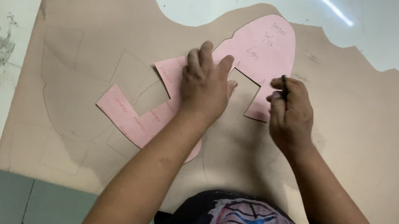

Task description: The person traces around pink paper shoe pattern templates laid on a sheet of tan material, using a pen to draw outline marks while holding each template steady with the other hand. They reposition the templates one at a time across the sheet and smooth the material flat between tracings.

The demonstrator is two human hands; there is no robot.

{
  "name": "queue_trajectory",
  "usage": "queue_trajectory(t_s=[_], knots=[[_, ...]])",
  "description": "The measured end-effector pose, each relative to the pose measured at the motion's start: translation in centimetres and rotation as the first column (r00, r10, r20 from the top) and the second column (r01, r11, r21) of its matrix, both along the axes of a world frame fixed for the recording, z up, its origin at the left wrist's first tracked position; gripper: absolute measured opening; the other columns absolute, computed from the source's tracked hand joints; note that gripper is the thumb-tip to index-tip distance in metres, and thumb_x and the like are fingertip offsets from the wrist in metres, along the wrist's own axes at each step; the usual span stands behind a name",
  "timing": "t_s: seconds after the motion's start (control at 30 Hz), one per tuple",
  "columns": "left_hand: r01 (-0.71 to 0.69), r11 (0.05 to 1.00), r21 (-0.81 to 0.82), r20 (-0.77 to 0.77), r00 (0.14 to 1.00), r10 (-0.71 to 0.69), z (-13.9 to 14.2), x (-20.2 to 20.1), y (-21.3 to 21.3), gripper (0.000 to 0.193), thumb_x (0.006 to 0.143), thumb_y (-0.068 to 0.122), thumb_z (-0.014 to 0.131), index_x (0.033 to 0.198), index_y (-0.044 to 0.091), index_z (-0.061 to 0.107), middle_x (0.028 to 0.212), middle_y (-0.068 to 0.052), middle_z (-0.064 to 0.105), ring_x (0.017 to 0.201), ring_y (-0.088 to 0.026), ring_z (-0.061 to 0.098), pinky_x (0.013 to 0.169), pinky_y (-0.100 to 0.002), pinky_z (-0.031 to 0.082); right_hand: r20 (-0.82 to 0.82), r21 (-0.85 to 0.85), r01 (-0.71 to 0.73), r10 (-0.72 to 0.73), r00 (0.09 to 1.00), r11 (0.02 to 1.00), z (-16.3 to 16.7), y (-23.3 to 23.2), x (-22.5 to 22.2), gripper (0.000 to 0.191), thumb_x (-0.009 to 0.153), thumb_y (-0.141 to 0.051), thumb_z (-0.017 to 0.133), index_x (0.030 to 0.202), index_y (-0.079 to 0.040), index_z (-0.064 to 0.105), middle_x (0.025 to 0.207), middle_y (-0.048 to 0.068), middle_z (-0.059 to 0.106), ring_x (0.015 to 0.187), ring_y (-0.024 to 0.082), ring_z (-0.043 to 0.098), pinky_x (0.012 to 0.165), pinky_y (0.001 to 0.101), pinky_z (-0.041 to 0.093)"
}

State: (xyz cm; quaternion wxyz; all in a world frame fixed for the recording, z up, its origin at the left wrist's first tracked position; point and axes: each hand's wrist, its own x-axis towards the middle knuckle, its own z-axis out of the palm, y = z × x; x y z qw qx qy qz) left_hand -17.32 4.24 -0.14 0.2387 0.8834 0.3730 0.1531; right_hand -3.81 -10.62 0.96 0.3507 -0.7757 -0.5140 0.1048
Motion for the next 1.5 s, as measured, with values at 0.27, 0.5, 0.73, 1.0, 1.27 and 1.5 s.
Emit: queue_trajectory(t_s=[0.27, 0.5, 0.73, 1.0, 1.27, 1.5], knots=[[-0.175, 0.890, -0.421, 0.081, 0.970, 0.229, -1.5, 0.2, -5.2, 0.061, 0.083, 0.025, 0.075, 0.132, -0.001, 0.052, 0.125, -0.022, 0.054, 0.121, -0.039, 0.048, 0.105, -0.051, 0.038, -0.470, -0.317, 0.379, -0.491, 0.734, 0.869, -1.7, -7.4, 1.9, 0.028, 0.102, -0.009, 0.049, 0.126, 0.002, 0.061, 0.098, 0.009, 0.064, 0.072, 0.013, 0.063, 0.058, 0.0287, 0.051], [-0.094, 0.791, -0.605, 0.156, 0.960, 0.233, -1.9, -5.2, -10.0, 0.036, 0.090, 0.019, 0.059, 0.120, -0.001, 0.063, 0.107, -0.024, 0.073, 0.102, -0.039, 0.071, 0.089, -0.045, 0.055, -0.639, -0.450, 0.294, -0.534, 0.554, 0.843, -1.6, -13.2, 1.7, 0.032, 0.097, -0.014, 0.060, 0.125, -0.001, 0.068, 0.085, 0.010, 0.072, 0.064, 0.012, 0.062, 0.053, 0.0268, 0.046], [-0.240, 0.869, -0.432, 0.100, 0.945, 0.311, -3.2, -12.7, -14.5, 0.042, 0.091, 0.020, 0.057, 0.125, -0.004, 0.062, 0.113, -0.027, 0.070, 0.105, -0.041, 0.068, 0.093, -0.047, 0.053, -0.231, -0.198, 0.285, -0.327, 0.916, 0.938, -3.5, -19.4, -1.2, 0.025, 0.095, -0.012, 0.065, 0.118, -0.003, 0.072, 0.096, 0.008, 0.073, 0.082, 0.017, 0.069, 0.074, 0.0328, 0.054], [-0.333, 0.794, -0.509, 0.275, 0.811, 0.516, -4.0, -17.1, -15.4, 0.036, 0.100, 0.012, 0.050, 0.130, -0.007, 0.056, 0.114, -0.019, 0.070, 0.100, -0.024, 0.068, 0.090, -0.035, 0.053, 0.305, -0.098, 0.429, -0.383, 0.872, 0.898, -4.1, -25.2, -2.3, 0.029, 0.091, -0.008, 0.069, 0.120, -0.004, 0.071, 0.102, 0.013, 0.062, 0.096, 0.032, 0.061, 0.083, 0.0430, 0.051], [-0.149, 0.603, -0.784, 0.340, 0.709, 0.618, -2.7, -17.2, -12.9, 0.035, 0.097, 0.002, 0.051, 0.130, -0.008, 0.054, 0.103, -0.015, 0.067, 0.083, -0.015, 0.059, 0.076, -0.028, 0.049, 0.423, 0.046, 0.465, -0.439, 0.792, 0.884, -3.2, -26.2, -2.4, 0.029, 0.085, 0.001, 0.064, 0.114, -0.003, 0.067, 0.104, 0.015, 0.060, 0.099, 0.035, 0.059, 0.089, 0.0465, 0.049], [0.325, 0.338, -0.883, 0.464, 0.712, 0.527, -2.6, -15.3, -14.0, 0.017, 0.097, -0.006, 0.054, 0.112, -0.002, 0.063, 0.111, -0.009, 0.064, 0.093, -0.013, 0.060, 0.086, -0.028, 0.050, 0.422, 0.062, 0.507, -0.483, 0.767, 0.859, -1.1, -24.6, -3.0, 0.026, 0.085, -0.001, 0.064, 0.111, -0.003, 0.065, 0.102, 0.016, 0.059, 0.096, 0.036, 0.058, 0.087, 0.0476, 0.049]])
